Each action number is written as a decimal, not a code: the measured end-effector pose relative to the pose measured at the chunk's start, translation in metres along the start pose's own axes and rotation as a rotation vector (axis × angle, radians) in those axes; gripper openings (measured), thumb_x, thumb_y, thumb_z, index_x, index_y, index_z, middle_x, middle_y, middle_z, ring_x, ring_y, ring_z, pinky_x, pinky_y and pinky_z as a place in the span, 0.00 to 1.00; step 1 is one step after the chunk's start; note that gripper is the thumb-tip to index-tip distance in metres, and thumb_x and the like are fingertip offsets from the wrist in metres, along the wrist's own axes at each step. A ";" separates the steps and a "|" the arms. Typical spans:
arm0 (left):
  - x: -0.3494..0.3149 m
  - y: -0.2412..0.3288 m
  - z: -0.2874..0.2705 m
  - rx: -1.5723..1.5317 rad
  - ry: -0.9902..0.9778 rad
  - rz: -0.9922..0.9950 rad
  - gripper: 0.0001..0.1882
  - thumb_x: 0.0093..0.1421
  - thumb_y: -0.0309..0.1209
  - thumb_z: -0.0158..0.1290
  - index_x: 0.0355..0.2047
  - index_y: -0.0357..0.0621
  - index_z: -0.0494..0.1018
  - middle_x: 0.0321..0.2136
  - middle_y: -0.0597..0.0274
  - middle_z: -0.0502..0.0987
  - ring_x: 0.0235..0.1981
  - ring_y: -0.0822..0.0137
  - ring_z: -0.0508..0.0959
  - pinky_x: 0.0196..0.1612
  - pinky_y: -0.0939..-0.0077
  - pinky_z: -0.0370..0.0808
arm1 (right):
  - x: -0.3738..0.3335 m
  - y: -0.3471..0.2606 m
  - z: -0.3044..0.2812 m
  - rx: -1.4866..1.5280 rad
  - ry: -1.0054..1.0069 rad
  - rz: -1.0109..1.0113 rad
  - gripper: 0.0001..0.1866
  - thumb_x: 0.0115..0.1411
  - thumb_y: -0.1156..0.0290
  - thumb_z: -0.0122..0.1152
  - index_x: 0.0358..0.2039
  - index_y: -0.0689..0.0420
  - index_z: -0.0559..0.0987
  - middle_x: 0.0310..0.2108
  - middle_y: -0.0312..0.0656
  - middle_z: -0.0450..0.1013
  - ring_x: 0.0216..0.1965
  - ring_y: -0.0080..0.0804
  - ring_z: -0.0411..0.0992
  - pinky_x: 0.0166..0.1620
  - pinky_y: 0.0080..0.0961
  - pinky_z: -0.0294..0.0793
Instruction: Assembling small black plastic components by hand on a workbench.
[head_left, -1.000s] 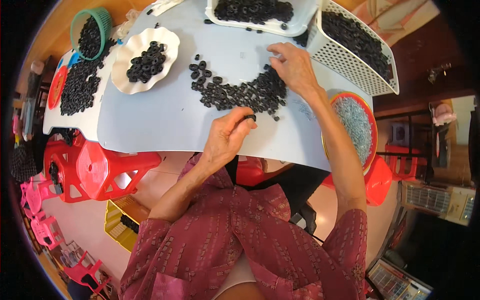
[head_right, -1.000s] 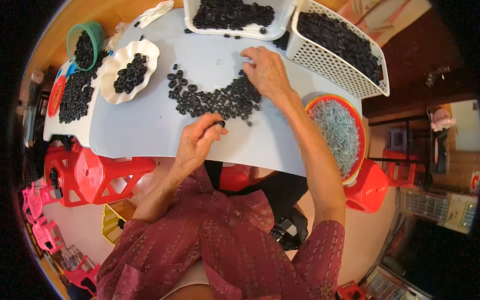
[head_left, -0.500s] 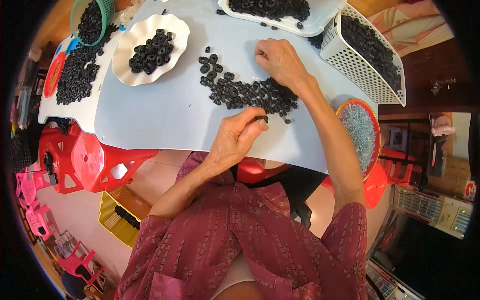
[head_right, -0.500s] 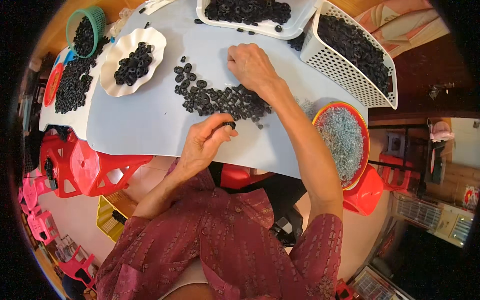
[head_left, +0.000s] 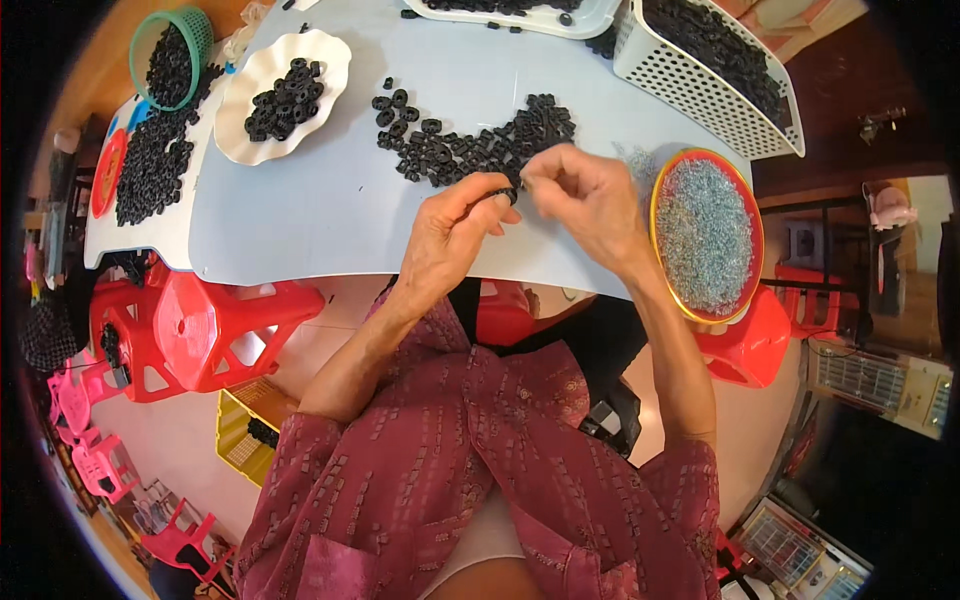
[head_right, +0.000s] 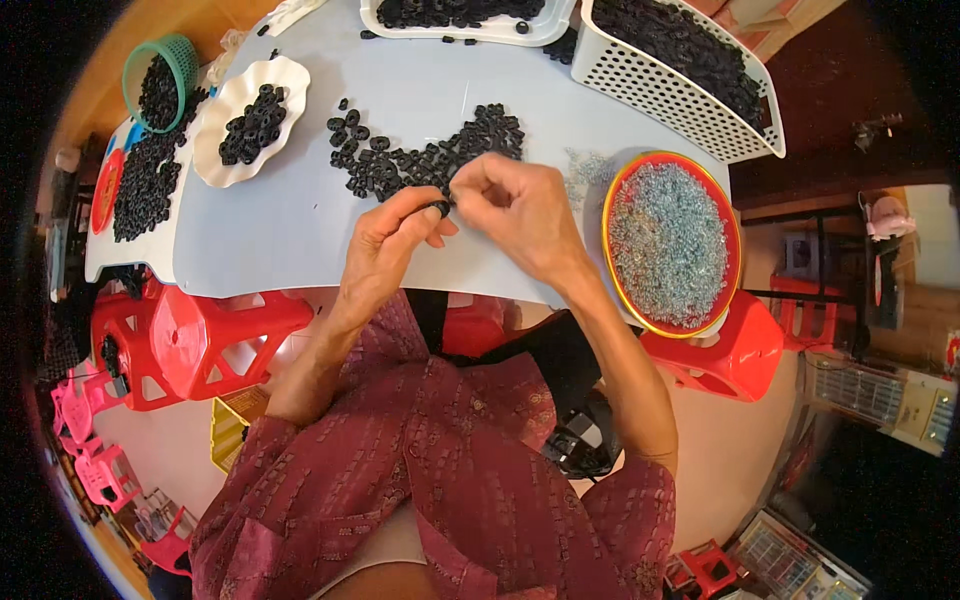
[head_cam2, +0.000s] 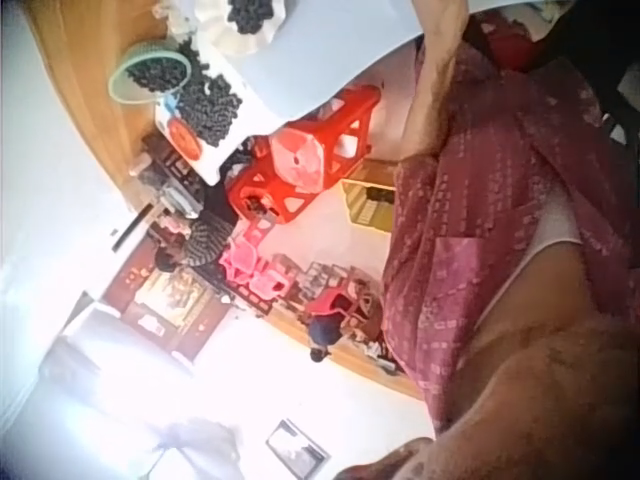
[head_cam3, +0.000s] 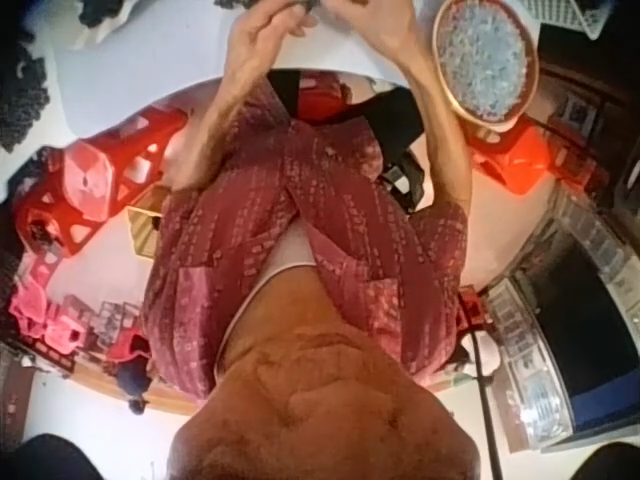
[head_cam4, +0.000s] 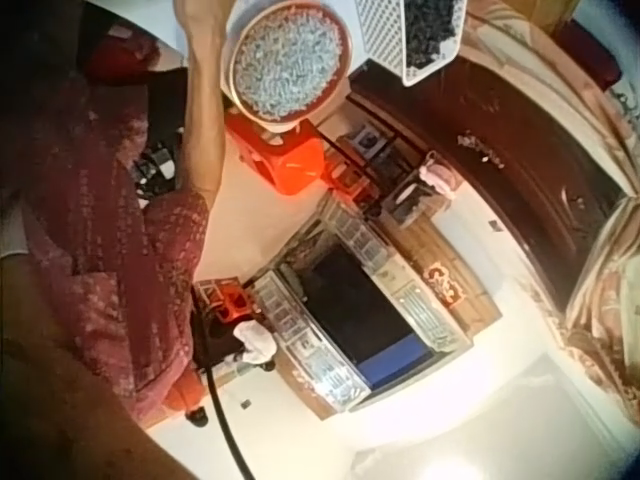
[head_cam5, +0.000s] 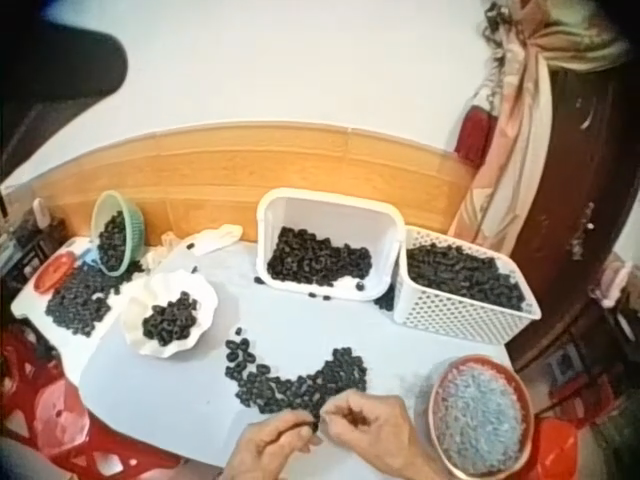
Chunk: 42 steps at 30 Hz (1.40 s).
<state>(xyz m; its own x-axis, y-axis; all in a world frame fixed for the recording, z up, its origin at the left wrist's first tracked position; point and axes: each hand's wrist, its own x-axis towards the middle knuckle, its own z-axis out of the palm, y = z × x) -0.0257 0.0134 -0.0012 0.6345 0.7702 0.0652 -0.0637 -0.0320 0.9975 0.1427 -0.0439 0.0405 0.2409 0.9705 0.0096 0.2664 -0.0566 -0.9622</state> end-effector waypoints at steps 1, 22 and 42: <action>0.000 0.002 0.001 -0.018 -0.021 0.006 0.12 0.63 0.28 0.46 0.42 0.32 0.72 0.28 0.58 0.78 0.28 0.73 0.74 0.35 0.78 0.73 | -0.006 -0.002 0.002 0.017 -0.003 0.014 0.04 0.55 0.78 0.58 0.31 0.64 0.78 0.22 0.31 0.72 0.24 0.13 0.66 0.29 0.13 0.67; -0.005 -0.003 0.017 -0.166 -0.120 -0.134 0.11 0.64 0.28 0.46 0.41 0.32 0.73 0.27 0.57 0.78 0.28 0.71 0.75 0.36 0.77 0.74 | -0.033 0.015 0.004 -0.025 0.145 -0.108 0.05 0.56 0.79 0.59 0.34 0.62 0.78 0.29 0.33 0.76 0.32 0.17 0.71 0.39 0.19 0.72; 0.000 -0.013 0.017 -0.567 -0.109 -0.246 0.13 0.65 0.29 0.47 0.44 0.32 0.71 0.31 0.55 0.78 0.31 0.69 0.76 0.39 0.74 0.74 | -0.025 0.007 -0.006 -0.071 0.084 -0.036 0.07 0.57 0.79 0.59 0.37 0.62 0.80 0.30 0.37 0.77 0.31 0.18 0.72 0.37 0.18 0.72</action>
<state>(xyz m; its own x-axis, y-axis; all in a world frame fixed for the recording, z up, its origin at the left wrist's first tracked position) -0.0121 0.0027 -0.0137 0.7558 0.6415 -0.1316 -0.2855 0.5036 0.8154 0.1443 -0.0697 0.0355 0.3069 0.9492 0.0698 0.3408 -0.0412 -0.9392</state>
